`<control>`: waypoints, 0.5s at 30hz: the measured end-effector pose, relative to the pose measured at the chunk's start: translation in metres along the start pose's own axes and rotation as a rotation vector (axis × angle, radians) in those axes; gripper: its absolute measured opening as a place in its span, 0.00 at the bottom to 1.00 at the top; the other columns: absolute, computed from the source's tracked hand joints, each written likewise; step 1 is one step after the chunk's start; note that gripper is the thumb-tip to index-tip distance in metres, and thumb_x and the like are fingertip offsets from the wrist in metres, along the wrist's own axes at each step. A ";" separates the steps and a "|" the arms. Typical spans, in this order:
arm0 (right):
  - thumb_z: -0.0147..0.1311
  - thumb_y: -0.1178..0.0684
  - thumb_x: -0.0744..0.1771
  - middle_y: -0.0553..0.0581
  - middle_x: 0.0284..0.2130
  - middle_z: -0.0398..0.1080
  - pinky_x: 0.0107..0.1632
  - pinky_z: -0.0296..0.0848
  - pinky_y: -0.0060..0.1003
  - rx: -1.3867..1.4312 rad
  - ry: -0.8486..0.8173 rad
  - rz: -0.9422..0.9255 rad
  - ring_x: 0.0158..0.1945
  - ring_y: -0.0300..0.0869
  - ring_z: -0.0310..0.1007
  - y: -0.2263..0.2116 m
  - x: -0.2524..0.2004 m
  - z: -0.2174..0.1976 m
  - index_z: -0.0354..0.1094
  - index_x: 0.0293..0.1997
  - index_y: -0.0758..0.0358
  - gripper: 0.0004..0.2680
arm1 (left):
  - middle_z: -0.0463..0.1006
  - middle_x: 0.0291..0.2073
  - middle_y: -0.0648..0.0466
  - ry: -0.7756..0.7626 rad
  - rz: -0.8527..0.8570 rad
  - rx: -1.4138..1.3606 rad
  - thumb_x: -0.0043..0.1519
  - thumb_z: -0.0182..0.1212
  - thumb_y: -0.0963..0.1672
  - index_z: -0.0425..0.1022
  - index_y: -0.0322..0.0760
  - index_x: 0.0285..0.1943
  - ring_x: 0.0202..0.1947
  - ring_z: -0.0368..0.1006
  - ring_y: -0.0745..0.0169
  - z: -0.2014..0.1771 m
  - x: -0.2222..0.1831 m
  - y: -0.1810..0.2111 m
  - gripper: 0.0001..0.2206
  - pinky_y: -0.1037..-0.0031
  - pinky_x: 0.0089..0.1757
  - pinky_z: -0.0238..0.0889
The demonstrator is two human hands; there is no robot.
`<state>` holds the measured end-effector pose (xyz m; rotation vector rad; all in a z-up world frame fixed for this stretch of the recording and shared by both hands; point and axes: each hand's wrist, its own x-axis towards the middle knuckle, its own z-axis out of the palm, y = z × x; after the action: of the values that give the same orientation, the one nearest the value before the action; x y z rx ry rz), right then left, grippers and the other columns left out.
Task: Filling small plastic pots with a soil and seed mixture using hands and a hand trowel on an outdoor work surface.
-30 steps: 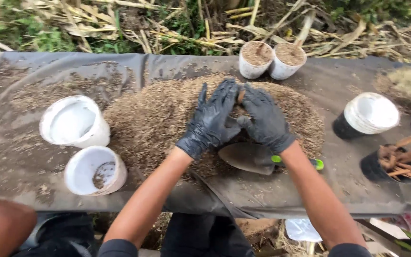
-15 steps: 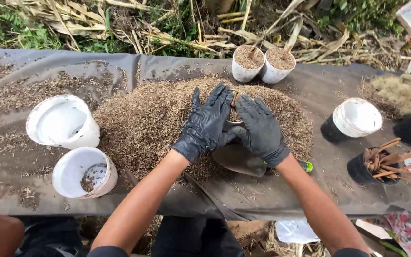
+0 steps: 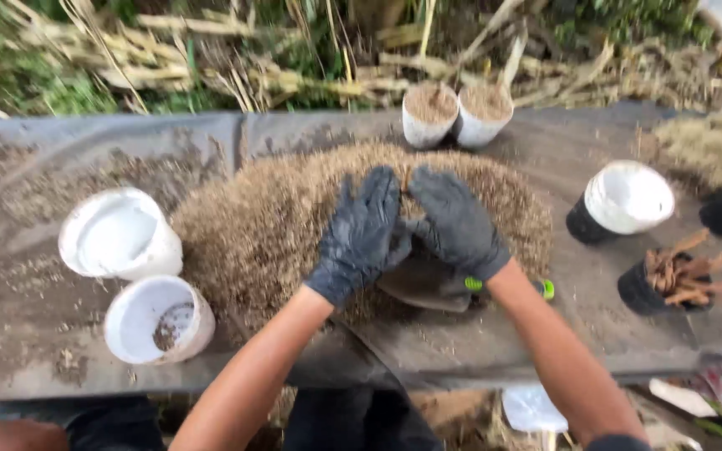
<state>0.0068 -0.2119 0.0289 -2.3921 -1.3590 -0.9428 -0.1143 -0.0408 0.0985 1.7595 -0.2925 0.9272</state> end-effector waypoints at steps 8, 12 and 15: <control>0.38 0.31 0.71 0.70 0.67 0.62 0.71 0.56 0.62 0.168 -0.110 0.090 0.72 0.62 0.56 -0.010 0.052 -0.055 0.57 0.74 0.61 0.28 | 0.69 0.67 0.56 0.029 0.082 0.787 0.69 0.47 0.57 0.61 0.47 0.75 0.75 0.49 0.56 0.026 -0.018 -0.061 0.27 0.55 0.71 0.32; 0.40 0.30 0.71 0.67 0.64 0.66 0.69 0.60 0.62 0.083 -0.205 0.023 0.71 0.64 0.57 -0.004 0.062 -0.056 0.60 0.72 0.61 0.27 | 0.71 0.62 0.48 -0.075 0.050 0.824 0.65 0.51 0.59 0.63 0.46 0.73 0.70 0.58 0.49 0.018 -0.008 -0.055 0.30 0.49 0.67 0.43; 0.35 0.30 0.71 0.63 0.68 0.63 0.69 0.59 0.62 0.119 -0.227 0.011 0.73 0.62 0.53 -0.008 0.051 -0.049 0.60 0.72 0.58 0.27 | 0.67 0.67 0.43 -0.208 0.142 0.832 0.61 0.58 0.57 0.61 0.41 0.75 0.72 0.56 0.47 0.000 -0.006 -0.061 0.34 0.44 0.69 0.35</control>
<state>-0.0022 -0.1962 0.0979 -2.4715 -1.4317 -0.5827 -0.0814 -0.0183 0.0516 2.6360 -0.1700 1.0495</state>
